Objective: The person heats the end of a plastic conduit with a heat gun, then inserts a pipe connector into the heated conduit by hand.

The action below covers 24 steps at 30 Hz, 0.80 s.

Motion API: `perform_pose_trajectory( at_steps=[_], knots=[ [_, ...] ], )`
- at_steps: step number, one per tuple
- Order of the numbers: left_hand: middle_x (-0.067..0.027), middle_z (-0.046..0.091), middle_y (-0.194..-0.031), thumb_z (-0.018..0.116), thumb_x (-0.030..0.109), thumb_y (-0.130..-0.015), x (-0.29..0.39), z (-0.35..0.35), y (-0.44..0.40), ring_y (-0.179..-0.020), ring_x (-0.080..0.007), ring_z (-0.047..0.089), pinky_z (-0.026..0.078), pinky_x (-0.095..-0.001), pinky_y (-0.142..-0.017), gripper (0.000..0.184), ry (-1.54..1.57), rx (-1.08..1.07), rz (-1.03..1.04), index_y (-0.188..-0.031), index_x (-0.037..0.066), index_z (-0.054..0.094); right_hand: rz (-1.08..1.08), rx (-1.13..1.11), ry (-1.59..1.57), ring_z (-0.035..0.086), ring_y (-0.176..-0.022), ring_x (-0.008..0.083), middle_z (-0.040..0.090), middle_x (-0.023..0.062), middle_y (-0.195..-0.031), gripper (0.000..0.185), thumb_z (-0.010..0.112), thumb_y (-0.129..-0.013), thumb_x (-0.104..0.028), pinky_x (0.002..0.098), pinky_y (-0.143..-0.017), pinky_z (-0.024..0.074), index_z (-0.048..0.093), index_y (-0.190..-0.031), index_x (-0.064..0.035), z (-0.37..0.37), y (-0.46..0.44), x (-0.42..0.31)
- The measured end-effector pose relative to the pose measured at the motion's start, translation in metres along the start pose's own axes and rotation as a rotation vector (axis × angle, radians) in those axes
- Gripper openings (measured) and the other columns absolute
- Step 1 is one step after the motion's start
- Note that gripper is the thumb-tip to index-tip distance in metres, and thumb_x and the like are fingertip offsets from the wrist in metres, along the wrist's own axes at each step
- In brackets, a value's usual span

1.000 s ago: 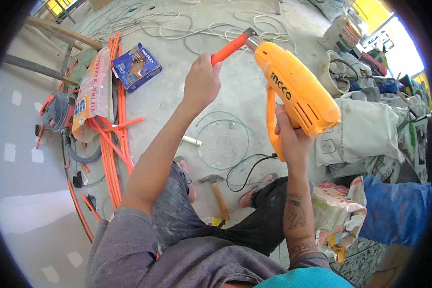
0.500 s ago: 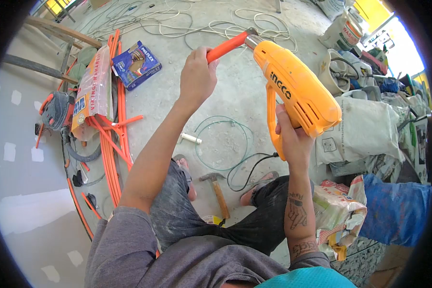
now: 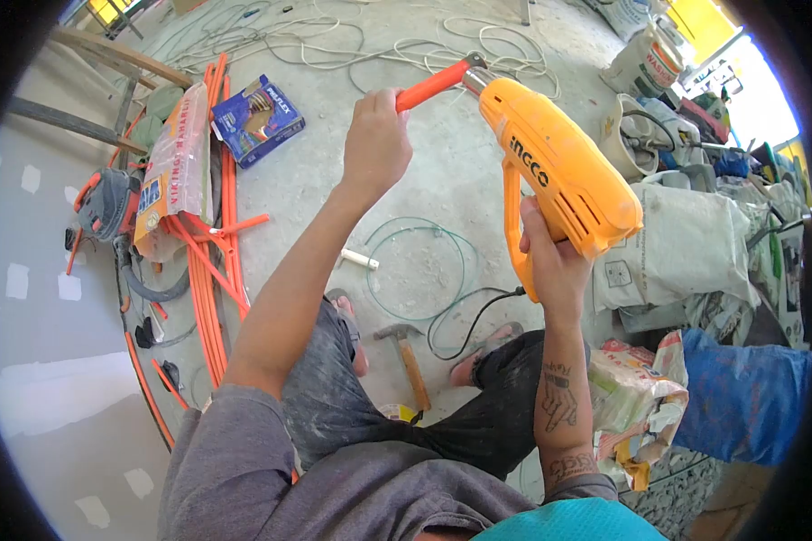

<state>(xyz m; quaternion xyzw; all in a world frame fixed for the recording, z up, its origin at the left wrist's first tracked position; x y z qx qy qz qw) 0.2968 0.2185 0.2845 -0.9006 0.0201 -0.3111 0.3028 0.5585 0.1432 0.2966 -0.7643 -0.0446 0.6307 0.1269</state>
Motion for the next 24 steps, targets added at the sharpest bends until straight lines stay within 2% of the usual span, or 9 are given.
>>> perform_pose_trajectory(
  at_steps=[1, 2, 3, 5, 24],
  knots=[
    [-0.0189, 0.059, -0.115, 0.060, 0.007, -0.093, 0.000, -0.001, -0.001, -0.108, -0.0372, 0.056, 0.048, -0.0444, -0.093, 0.029, -0.013, 0.006, 0.001, -0.120, -0.002, 0.055, 0.039, -0.018, 0.008, 0.063, -0.089, 0.0108, 0.067, 0.0050, -0.102, 0.026, 0.073, -0.091, -0.010, 0.0266, -0.078, 0.0516, 0.063, -0.111, 0.0023, 0.001, 0.000, 0.003],
    [-0.0189, 0.059, -0.115, 0.060, 0.007, -0.093, -0.001, -0.001, -0.001, -0.108, -0.0372, 0.056, 0.048, -0.0444, -0.093, 0.029, -0.012, 0.006, 0.001, -0.120, -0.002, 0.055, 0.039, -0.017, 0.009, 0.063, -0.089, 0.0108, 0.067, 0.0050, -0.102, 0.026, 0.073, -0.091, -0.010, 0.0266, -0.078, 0.0516, 0.063, -0.111, 0.0023, 0.002, 0.000, 0.003],
    [-0.0187, 0.059, -0.114, 0.060, 0.007, -0.093, 0.000, -0.003, -0.001, -0.108, -0.0370, 0.056, 0.048, -0.0442, -0.093, 0.029, -0.012, 0.026, 0.010, -0.120, -0.002, 0.055, 0.001, -0.002, 0.005, 0.058, -0.075, 0.0077, 0.064, 0.0018, -0.091, 0.021, 0.072, -0.092, -0.010, 0.0237, -0.066, 0.0480, 0.063, -0.108, -0.0004, 0.002, 0.000, 0.000],
    [-0.0185, 0.059, -0.114, 0.060, 0.007, -0.093, 0.001, -0.005, 0.000, -0.109, -0.0368, 0.056, 0.047, -0.0439, -0.094, 0.029, -0.014, 0.045, 0.019, -0.120, -0.002, 0.055, -0.036, 0.013, 0.000, 0.054, -0.060, 0.0045, 0.061, -0.0014, -0.080, 0.016, 0.070, -0.092, -0.010, 0.0208, -0.054, 0.0443, 0.063, -0.104, -0.0030, 0.000, 0.000, -0.003],
    [-0.0184, 0.062, -0.110, 0.062, 0.001, -0.089, 0.007, -0.015, -0.003, -0.103, -0.0367, 0.057, 0.047, -0.0443, -0.091, 0.028, 0.020, 0.086, 0.049, -0.117, 0.000, 0.055, -0.044, 0.027, 0.023, 0.054, -0.059, 0.0047, 0.060, -0.0015, -0.077, 0.017, 0.072, -0.092, -0.011, 0.0210, -0.053, 0.0444, 0.063, -0.103, -0.0026, -0.002, -0.001, -0.001]
  ],
)
Point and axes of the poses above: each hand's wrist, its own y-axis away from the middle knuckle, its own z-axis out of the palm, x = y × z, the point moved 10 cm from there along -y, towards the middle knuckle
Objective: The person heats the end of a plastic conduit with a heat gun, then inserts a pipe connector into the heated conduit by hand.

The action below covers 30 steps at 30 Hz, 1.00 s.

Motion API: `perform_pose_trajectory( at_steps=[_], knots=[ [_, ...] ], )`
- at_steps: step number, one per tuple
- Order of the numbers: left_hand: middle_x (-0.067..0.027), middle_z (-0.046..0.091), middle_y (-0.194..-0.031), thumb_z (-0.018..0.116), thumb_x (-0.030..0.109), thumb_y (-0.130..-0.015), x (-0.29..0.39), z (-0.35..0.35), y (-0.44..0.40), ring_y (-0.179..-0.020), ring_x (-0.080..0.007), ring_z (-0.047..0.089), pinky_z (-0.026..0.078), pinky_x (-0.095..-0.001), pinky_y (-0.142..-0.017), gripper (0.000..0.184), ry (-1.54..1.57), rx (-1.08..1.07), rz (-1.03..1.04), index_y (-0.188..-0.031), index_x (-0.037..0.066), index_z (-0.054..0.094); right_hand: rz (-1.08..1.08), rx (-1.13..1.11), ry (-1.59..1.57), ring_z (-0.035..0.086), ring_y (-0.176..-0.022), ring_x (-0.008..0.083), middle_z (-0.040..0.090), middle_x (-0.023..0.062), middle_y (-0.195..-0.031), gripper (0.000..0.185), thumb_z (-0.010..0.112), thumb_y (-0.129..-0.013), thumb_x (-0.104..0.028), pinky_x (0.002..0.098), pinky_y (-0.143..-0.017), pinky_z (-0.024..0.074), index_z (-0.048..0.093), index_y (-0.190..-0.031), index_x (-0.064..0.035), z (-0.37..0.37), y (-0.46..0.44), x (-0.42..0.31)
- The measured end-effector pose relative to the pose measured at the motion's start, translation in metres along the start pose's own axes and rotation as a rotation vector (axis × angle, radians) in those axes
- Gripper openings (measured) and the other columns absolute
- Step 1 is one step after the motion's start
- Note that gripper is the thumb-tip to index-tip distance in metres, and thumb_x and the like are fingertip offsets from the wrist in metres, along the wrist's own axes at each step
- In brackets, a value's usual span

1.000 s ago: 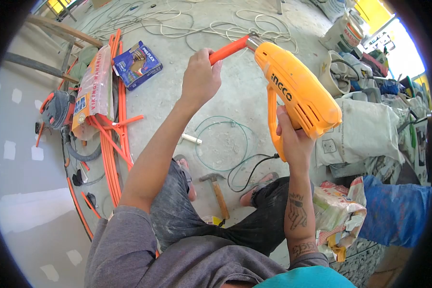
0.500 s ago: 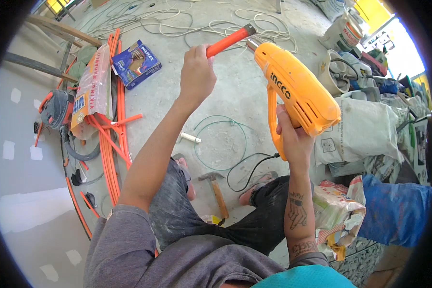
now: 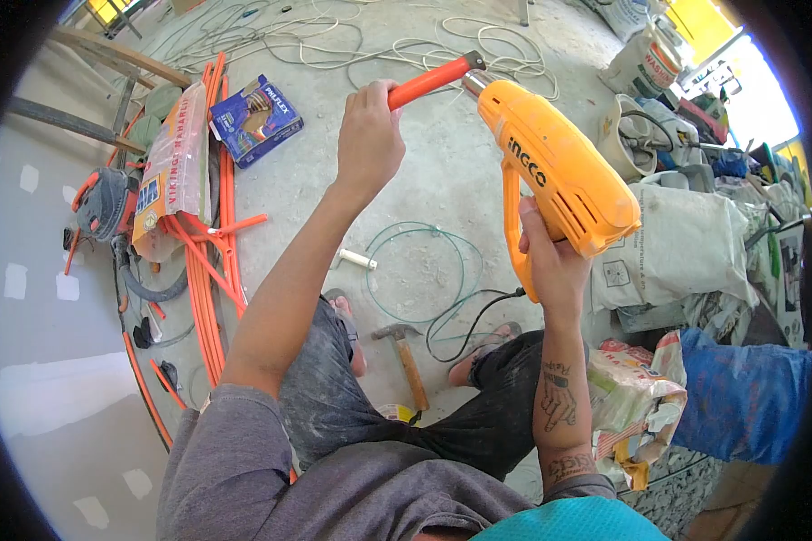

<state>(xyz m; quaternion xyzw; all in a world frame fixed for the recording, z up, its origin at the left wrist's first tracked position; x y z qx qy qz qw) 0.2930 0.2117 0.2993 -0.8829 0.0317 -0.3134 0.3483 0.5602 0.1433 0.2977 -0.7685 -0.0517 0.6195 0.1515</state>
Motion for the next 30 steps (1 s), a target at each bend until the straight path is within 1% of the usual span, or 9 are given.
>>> perform_pose_trajectory(
  at_steps=[17, 20, 22, 24, 26, 27, 28, 29, 30],
  knots=[
    [-0.0186, 0.062, -0.108, 0.062, 0.000, -0.089, 0.002, -0.001, -0.001, -0.102, -0.0369, 0.057, 0.046, -0.0445, -0.090, 0.029, -0.010, 0.010, 0.011, -0.117, 0.000, 0.056, -0.005, -0.017, 0.016, 0.054, -0.060, 0.0048, 0.060, -0.0014, -0.078, 0.017, 0.072, -0.092, -0.013, 0.0209, -0.054, 0.0445, 0.063, -0.103, -0.0025, -0.002, -0.001, -0.002],
    [-0.0185, 0.062, -0.109, 0.062, 0.001, -0.089, 0.000, 0.000, -0.001, -0.102, -0.0368, 0.057, 0.046, -0.0443, -0.091, 0.029, 0.004, 0.000, -0.008, -0.116, 0.000, 0.056, 0.098, -0.040, -0.007, 0.064, -0.090, 0.0113, 0.067, 0.0062, -0.104, 0.030, 0.073, -0.091, -0.011, 0.0268, -0.079, 0.0526, 0.061, -0.116, 0.0018, 0.000, 0.000, 0.005],
    [-0.0192, 0.061, -0.111, 0.061, 0.002, -0.089, 0.002, 0.000, 0.000, -0.103, -0.0368, 0.056, 0.046, -0.0449, -0.092, 0.028, -0.007, 0.019, 0.043, -0.117, -0.001, 0.056, 0.060, -0.044, -0.046, 0.063, -0.089, 0.0101, 0.067, 0.0050, -0.103, 0.028, 0.072, -0.092, -0.010, 0.0260, -0.078, 0.0523, 0.062, -0.115, 0.0007, 0.001, 0.000, 0.001],
    [-0.0205, 0.060, -0.111, 0.058, 0.002, -0.090, -0.008, 0.007, 0.003, -0.104, -0.0384, 0.056, 0.045, -0.0467, -0.093, 0.029, -0.122, -0.004, 0.110, -0.119, -0.001, 0.056, 0.187, -0.062, -0.021, 0.065, -0.090, 0.0119, 0.068, 0.0044, -0.100, 0.030, 0.074, -0.091, -0.014, 0.0283, -0.078, 0.0527, 0.063, -0.116, -0.0015, 0.002, 0.005, 0.011],
    [-0.0225, 0.060, -0.113, 0.053, 0.003, -0.092, -0.028, 0.023, 0.007, -0.108, -0.0418, 0.055, 0.043, -0.0496, -0.096, 0.034, -0.154, -0.040, 0.098, -0.125, -0.001, 0.055, -0.026, -0.033, 0.057, 0.068, -0.090, 0.0206, 0.070, 0.0074, -0.099, 0.031, 0.074, -0.088, -0.021, 0.0370, -0.080, 0.0533, 0.064, -0.111, -0.0040, -0.003, 0.000, 0.014],
    [-0.0237, 0.060, -0.118, 0.051, 0.006, -0.095, -0.053, 0.031, 0.011, -0.112, -0.0421, 0.055, 0.043, -0.0489, -0.098, 0.034, -0.091, -0.019, 0.115, -0.127, -0.001, 0.055, -0.255, 0.037, 0.191, 0.068, -0.089, 0.0205, 0.070, 0.0081, -0.098, 0.025, 0.072, -0.088, -0.018, 0.0371, -0.076, 0.0534, 0.063, -0.107, -0.0035, -0.004, 0.003, -0.012],
    [-0.0249, 0.060, -0.122, 0.048, 0.010, -0.099, -0.066, 0.038, 0.013, -0.115, -0.0429, 0.055, 0.043, -0.0486, -0.099, 0.035, -0.149, -0.075, 0.107, -0.130, -0.004, 0.053, -0.069, -0.049, 0.101, 0.065, -0.093, 0.0196, 0.067, 0.0058, -0.103, 0.033, 0.075, -0.088, -0.019, 0.0350, -0.080, 0.0530, 0.062, -0.114, -0.0050, -0.001, 0.002, -0.001],
    [-0.0262, 0.060, -0.121, 0.045, 0.015, -0.102, -0.077, 0.039, 0.012, -0.116, -0.0441, 0.055, 0.042, -0.0489, -0.101, 0.037, 0.047, -0.144, -0.013, -0.132, -0.006, 0.051, -0.038, -0.127, -0.051, 0.067, -0.096, 0.0229, 0.068, 0.0081, -0.106, 0.033, 0.074, -0.087, -0.018, 0.0365, -0.081, 0.0532, 0.061, -0.115, -0.0050, 0.005, 0.000, 0.003],
    [-0.0277, 0.059, -0.126, 0.043, 0.020, -0.104, -0.115, 0.057, 0.011, -0.120, -0.0447, 0.053, 0.042, -0.0485, -0.103, 0.041, -0.162, -0.148, 0.102, -0.134, -0.007, 0.049, -0.127, -0.048, -0.023, 0.068, -0.095, 0.0242, 0.069, 0.0106, -0.103, 0.030, 0.071, -0.087, -0.016, 0.0388, -0.081, 0.0531, 0.061, -0.113, -0.0048, 0.001, 0.000, -0.005]
  ],
)
Point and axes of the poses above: each hand's wrist, its own y-axis away from the middle knuckle, its own z-axis out of the palm, x = y × z, the point moved 10 cm from there along -y, towards the middle knuckle
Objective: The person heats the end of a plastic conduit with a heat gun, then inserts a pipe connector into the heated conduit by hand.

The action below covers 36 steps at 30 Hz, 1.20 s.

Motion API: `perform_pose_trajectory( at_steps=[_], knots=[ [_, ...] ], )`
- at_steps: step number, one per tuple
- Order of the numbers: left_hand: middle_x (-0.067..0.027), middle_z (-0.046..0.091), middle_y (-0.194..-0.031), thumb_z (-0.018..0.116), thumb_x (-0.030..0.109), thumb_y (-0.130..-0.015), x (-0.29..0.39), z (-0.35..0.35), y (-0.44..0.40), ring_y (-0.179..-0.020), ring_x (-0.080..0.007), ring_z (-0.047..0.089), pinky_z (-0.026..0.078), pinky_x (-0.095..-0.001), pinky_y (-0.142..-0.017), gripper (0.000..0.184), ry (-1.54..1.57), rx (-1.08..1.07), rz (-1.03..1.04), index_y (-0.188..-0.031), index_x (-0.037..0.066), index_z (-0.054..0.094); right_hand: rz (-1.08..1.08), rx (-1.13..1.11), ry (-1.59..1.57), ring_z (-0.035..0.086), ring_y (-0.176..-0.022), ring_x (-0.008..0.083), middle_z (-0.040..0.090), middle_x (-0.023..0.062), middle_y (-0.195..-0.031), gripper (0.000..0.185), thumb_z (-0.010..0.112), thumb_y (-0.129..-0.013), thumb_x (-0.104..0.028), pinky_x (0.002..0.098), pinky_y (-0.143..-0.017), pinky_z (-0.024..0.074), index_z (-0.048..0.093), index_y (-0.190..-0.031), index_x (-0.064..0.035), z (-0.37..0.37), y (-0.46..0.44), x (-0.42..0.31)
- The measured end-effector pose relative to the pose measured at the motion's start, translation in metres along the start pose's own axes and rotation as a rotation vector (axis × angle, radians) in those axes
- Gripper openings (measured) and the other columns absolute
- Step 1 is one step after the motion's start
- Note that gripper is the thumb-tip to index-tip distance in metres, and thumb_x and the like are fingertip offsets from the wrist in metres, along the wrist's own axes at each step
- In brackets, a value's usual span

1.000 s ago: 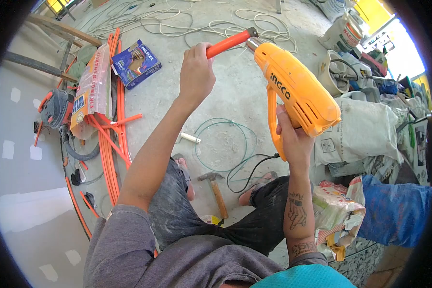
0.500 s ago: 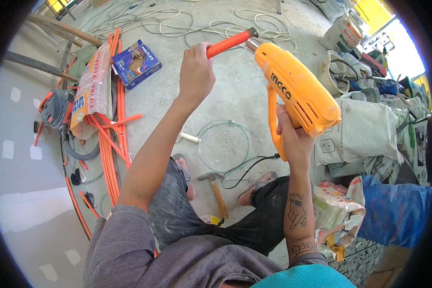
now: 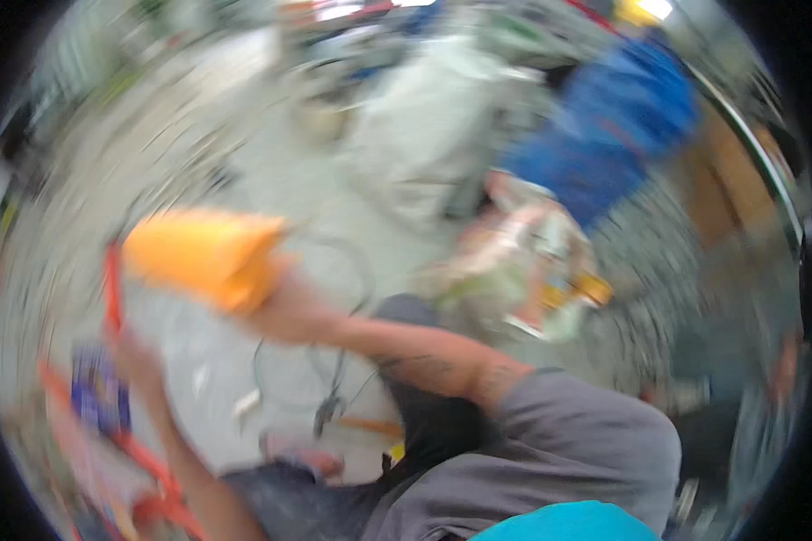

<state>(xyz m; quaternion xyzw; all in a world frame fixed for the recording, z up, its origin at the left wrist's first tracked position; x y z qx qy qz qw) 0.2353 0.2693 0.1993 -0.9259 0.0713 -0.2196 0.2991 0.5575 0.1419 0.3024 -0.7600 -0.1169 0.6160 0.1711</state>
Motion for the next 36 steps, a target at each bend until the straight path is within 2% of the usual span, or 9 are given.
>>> perform_pose_trajectory(
  at_steps=[3, 10, 15, 16, 18, 19, 26, 28, 36],
  knots=[
    [-0.0281, 0.056, -0.132, 0.044, 0.025, -0.106, 0.053, -0.027, -0.016, -0.122, -0.0441, 0.053, 0.042, -0.0465, -0.103, 0.045, 0.048, -0.026, -0.018, -0.137, -0.006, 0.046, -0.192, 0.125, 0.036, 0.066, -0.087, 0.0416, 0.068, 0.0205, -0.084, 0.022, 0.068, -0.082, -0.016, 0.0422, -0.071, 0.0530, 0.065, -0.100, -0.0039, -0.015, -0.002, -0.029],
    [-0.0257, 0.059, -0.127, 0.047, 0.031, -0.105, -0.002, 0.012, -0.014, -0.116, -0.0413, 0.058, 0.045, -0.0475, -0.097, 0.044, 0.150, -0.066, -0.018, -0.133, -0.003, 0.050, -0.102, 0.129, 0.106, 0.066, -0.087, 0.0418, 0.069, 0.0201, -0.086, 0.019, 0.068, -0.083, -0.015, 0.0425, -0.071, 0.0537, 0.066, -0.099, -0.0041, -0.010, -0.006, -0.015],
    [-0.0272, 0.063, -0.110, 0.039, 0.018, -0.103, 0.039, 0.012, 0.003, -0.109, -0.0435, 0.059, 0.046, -0.0514, -0.090, 0.033, 0.058, -0.026, 0.095, -0.123, 0.000, 0.058, 0.039, 0.016, 0.140, 0.066, -0.088, 0.0148, 0.069, 0.0030, -0.098, 0.027, 0.075, -0.089, -0.018, 0.0308, -0.078, 0.0534, 0.066, -0.111, -0.0050, -0.010, -0.001, 0.001],
    [-0.0260, 0.064, -0.096, 0.038, 0.021, -0.104, 0.041, 0.008, -0.001, -0.092, -0.0440, 0.062, 0.047, -0.0524, -0.078, 0.031, 0.141, -0.178, -0.169, -0.110, 0.001, 0.061, -0.129, 0.056, 0.007, 0.063, -0.081, 0.0101, 0.067, -0.0005, -0.093, 0.027, 0.074, -0.091, -0.018, 0.0267, -0.071, 0.0525, 0.066, -0.113, -0.0054, -0.008, -0.003, 0.009],
    [-0.0217, 0.064, -0.082, 0.038, 0.034, -0.106, 0.048, -0.001, -0.003, -0.079, -0.0368, 0.064, 0.047, -0.0475, -0.069, 0.041, 0.452, -0.188, -0.315, -0.098, 0.001, 0.062, 0.087, 0.033, 0.034, 0.058, -0.068, 0.0060, 0.065, -0.0022, -0.084, 0.021, 0.074, -0.091, -0.017, 0.0224, -0.060, 0.0478, 0.068, -0.107, -0.0048, -0.007, 0.001, 0.005],
    [-0.0196, 0.066, -0.086, 0.046, 0.041, -0.103, 0.056, -0.011, -0.001, -0.081, -0.0321, 0.066, 0.049, -0.0434, -0.072, 0.042, 0.577, -0.241, -0.543, -0.104, 0.002, 0.062, 0.084, 0.018, 0.056, 0.057, -0.066, 0.0056, 0.065, -0.0023, -0.082, 0.020, 0.074, -0.091, -0.016, 0.0223, -0.059, 0.0472, 0.068, -0.106, -0.0045, -0.004, 0.001, 0.001],
    [-0.0139, 0.066, -0.088, 0.057, 0.031, -0.100, 0.068, -0.022, 0.000, -0.082, -0.0234, 0.063, 0.049, -0.0367, -0.076, 0.037, 0.674, -0.202, -0.497, -0.117, -0.002, 0.059, 0.215, 0.019, -0.008, 0.065, -0.088, 0.0093, 0.069, 0.0038, -0.100, 0.027, 0.072, -0.091, -0.011, 0.0257, -0.077, 0.0527, 0.064, -0.114, 0.0006, -0.001, 0.002, 0.007],
    [-0.0134, 0.066, -0.087, 0.056, 0.030, -0.100, 0.073, -0.024, -0.001, -0.080, -0.0227, 0.062, 0.048, -0.0360, -0.075, 0.036, 0.651, -0.229, -0.483, -0.118, -0.001, 0.060, 0.138, 0.046, -0.028, 0.055, -0.062, 0.0059, 0.064, -0.0002, -0.080, 0.017, 0.072, -0.091, -0.014, 0.0227, -0.057, 0.0463, 0.067, -0.101, -0.0003, -0.001, 0.001, 0.002],
    [-0.0112, 0.065, -0.086, 0.050, 0.027, -0.102, 0.076, -0.032, -0.003, -0.079, -0.0205, 0.061, 0.047, -0.0347, -0.074, 0.037, 0.649, -0.204, -0.447, -0.125, 0.000, 0.060, 0.112, 0.041, 0.003, 0.055, -0.061, 0.0057, 0.063, -0.0004, -0.078, 0.018, 0.072, -0.091, -0.014, 0.0226, -0.056, 0.0456, 0.067, -0.101, -0.0005, 0.002, -0.002, 0.005]
  ],
)
Point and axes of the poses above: each hand's wrist, its own y-axis away from the middle knuckle, its own z-axis out of the palm, x = y × z, the point moved 10 cm from there along -y, towards the middle knuckle
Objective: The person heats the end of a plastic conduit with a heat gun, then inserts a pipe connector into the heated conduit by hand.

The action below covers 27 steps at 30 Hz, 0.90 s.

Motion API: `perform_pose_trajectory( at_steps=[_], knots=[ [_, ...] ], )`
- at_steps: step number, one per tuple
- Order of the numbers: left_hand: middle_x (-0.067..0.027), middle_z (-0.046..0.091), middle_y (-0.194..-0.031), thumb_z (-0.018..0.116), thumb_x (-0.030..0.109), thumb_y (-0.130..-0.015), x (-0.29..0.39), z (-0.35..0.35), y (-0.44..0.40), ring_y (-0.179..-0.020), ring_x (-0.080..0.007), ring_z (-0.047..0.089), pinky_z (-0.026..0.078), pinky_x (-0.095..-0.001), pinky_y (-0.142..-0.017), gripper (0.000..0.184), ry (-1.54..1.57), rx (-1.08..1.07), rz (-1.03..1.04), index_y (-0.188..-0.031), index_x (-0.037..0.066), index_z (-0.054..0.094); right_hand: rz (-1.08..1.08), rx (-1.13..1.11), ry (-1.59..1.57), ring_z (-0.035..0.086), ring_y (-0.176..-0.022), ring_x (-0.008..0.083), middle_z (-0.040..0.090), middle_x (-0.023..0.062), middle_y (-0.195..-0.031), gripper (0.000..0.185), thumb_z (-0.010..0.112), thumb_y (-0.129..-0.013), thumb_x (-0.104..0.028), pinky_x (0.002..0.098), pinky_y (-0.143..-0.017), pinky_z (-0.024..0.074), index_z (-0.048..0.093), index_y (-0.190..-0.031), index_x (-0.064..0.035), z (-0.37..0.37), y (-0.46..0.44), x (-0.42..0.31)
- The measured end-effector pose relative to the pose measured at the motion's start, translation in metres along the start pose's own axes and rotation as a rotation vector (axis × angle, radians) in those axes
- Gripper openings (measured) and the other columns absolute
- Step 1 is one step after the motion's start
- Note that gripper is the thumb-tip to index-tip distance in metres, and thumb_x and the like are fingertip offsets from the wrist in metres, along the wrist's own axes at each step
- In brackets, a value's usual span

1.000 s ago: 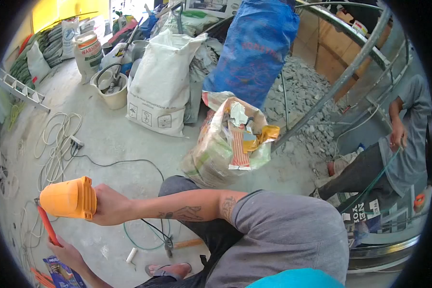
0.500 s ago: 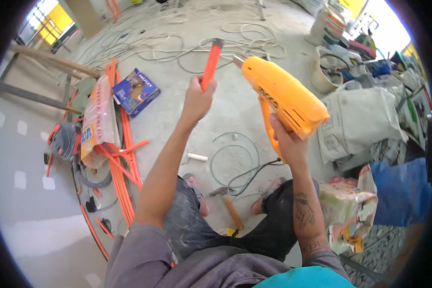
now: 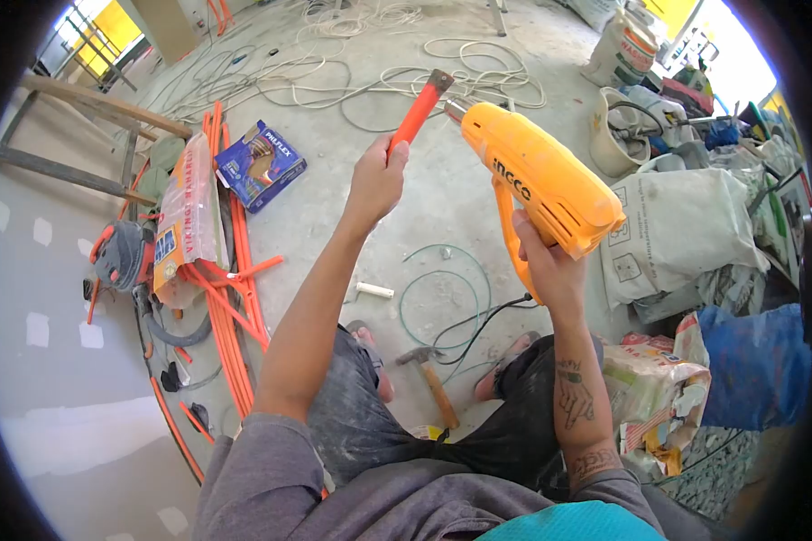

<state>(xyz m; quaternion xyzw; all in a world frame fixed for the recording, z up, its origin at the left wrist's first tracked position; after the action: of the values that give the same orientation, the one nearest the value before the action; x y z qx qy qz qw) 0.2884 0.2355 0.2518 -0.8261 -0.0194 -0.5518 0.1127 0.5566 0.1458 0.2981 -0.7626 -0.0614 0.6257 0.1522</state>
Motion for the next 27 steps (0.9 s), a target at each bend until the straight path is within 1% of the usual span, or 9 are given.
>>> perform_pose_trajectory(
  at_steps=[2, 5, 7, 9, 14, 15, 17, 18, 27],
  knots=[
    [-0.0113, 0.065, -0.087, 0.049, 0.027, -0.102, 0.000, 0.001, 0.001, -0.079, -0.0211, 0.061, 0.047, -0.0352, -0.075, 0.037, 0.017, -0.002, -0.010, -0.124, 0.000, 0.059, -0.034, 0.001, 0.018, 0.054, -0.060, 0.0057, 0.062, -0.0006, -0.076, 0.017, 0.072, -0.091, -0.014, 0.0225, -0.055, 0.0451, 0.066, -0.100, -0.0005, 0.004, -0.006, -0.002],
    [-0.0112, 0.065, -0.087, 0.048, 0.028, -0.103, -0.010, 0.003, -0.002, -0.080, -0.0216, 0.061, 0.048, -0.0359, -0.075, 0.036, 0.043, 0.000, -0.038, -0.122, -0.001, 0.059, 0.088, -0.019, -0.066, 0.064, -0.090, 0.0101, 0.067, 0.0040, -0.103, 0.028, 0.073, -0.090, -0.010, 0.0267, -0.079, 0.0518, 0.063, -0.113, 0.0016, 0.023, -0.012, 0.009],
    [-0.0110, 0.065, -0.086, 0.048, 0.028, -0.103, -0.017, -0.002, -0.008, -0.080, -0.0215, 0.061, 0.048, -0.0361, -0.075, 0.036, 0.061, 0.031, -0.060, -0.121, -0.001, 0.059, 0.102, 0.005, -0.103, 0.063, -0.091, 0.0104, 0.067, 0.0041, -0.103, 0.026, 0.072, -0.090, -0.010, 0.0270, -0.081, 0.0515, 0.063, -0.112, 0.0016, 0.028, -0.012, 0.008],
    [-0.0025, 0.058, -0.082, 0.046, 0.033, -0.105, -0.019, -0.011, -0.009, -0.077, -0.0107, 0.052, 0.044, -0.0277, -0.071, 0.037, 0.120, 0.087, -0.082, -0.115, 0.000, 0.059, 0.088, 0.013, -0.154, 0.063, -0.092, 0.0105, 0.067, 0.0043, -0.103, 0.026, 0.072, -0.090, -0.009, 0.0274, -0.081, 0.0514, 0.062, -0.112, 0.0014, 0.036, -0.014, 0.005],
    [-0.0023, 0.058, -0.083, 0.046, 0.032, -0.105, -0.013, -0.033, -0.009, -0.075, -0.0103, 0.052, 0.044, -0.0277, -0.067, 0.035, 0.168, 0.234, -0.101, -0.115, 0.000, 0.057, 0.095, 0.014, -0.259, 0.063, -0.092, 0.0105, 0.066, 0.0044, -0.103, 0.027, 0.072, -0.089, -0.008, 0.0282, -0.082, 0.0516, 0.062, -0.113, 0.0009, 0.063, -0.011, -0.003],
    [-0.0024, 0.059, -0.083, 0.047, 0.031, -0.104, -0.014, -0.041, -0.011, -0.075, -0.0101, 0.052, 0.044, -0.0279, -0.066, 0.034, 0.211, 0.275, -0.079, -0.116, 0.000, 0.057, 0.071, 0.021, -0.191, 0.059, -0.077, 0.0082, 0.064, 0.0021, -0.092, 0.025, 0.074, -0.089, -0.011, 0.0254, -0.068, 0.0487, 0.063, -0.109, -0.0010, 0.068, -0.010, -0.008],
    [-0.0059, 0.061, -0.084, 0.046, 0.030, -0.104, -0.022, -0.055, -0.013, -0.075, -0.0148, 0.056, 0.046, -0.0319, -0.068, 0.033, 0.146, 0.292, -0.088, -0.114, 0.000, 0.057, 0.044, 0.024, -0.128, 0.056, -0.061, 0.0059, 0.062, -0.0003, -0.080, 0.023, 0.075, -0.089, -0.014, 0.0225, -0.054, 0.0459, 0.063, -0.105, -0.0029, 0.078, -0.008, -0.013],
    [-0.0094, 0.063, -0.085, 0.046, 0.029, -0.104, -0.026, -0.064, -0.014, -0.075, -0.0196, 0.060, 0.047, -0.0359, -0.070, 0.032, 0.086, 0.307, -0.098, -0.112, 0.000, 0.058, 0.019, 0.014, -0.154, 0.056, -0.063, 0.0057, 0.063, -0.0001, -0.083, 0.025, 0.076, -0.088, -0.014, 0.0224, -0.054, 0.0467, 0.063, -0.106, -0.0029, 0.084, -0.008, -0.017],
    [-0.0168, 0.068, -0.089, 0.048, 0.034, -0.102, -0.049, -0.103, -0.013, -0.081, -0.0287, 0.066, 0.050, -0.0403, -0.074, 0.040, -0.089, 0.320, -0.145, -0.113, -0.002, 0.060, -0.041, -0.052, -0.147, 0.056, -0.065, 0.0052, 0.062, -0.0008, -0.088, 0.022, 0.074, -0.088, -0.012, 0.0226, -0.054, 0.0477, 0.063, -0.106, -0.0036, 0.112, -0.006, -0.007]
  ],
)
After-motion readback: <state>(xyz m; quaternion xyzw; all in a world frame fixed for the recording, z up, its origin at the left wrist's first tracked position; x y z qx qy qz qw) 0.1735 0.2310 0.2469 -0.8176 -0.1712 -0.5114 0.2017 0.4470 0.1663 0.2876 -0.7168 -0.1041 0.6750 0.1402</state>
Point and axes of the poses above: each hand's wrist, its own y-axis away from the middle knuckle, its own z-axis out of the palm, x = y × z, the point moved 10 cm from there along -y, towards the middle knuckle
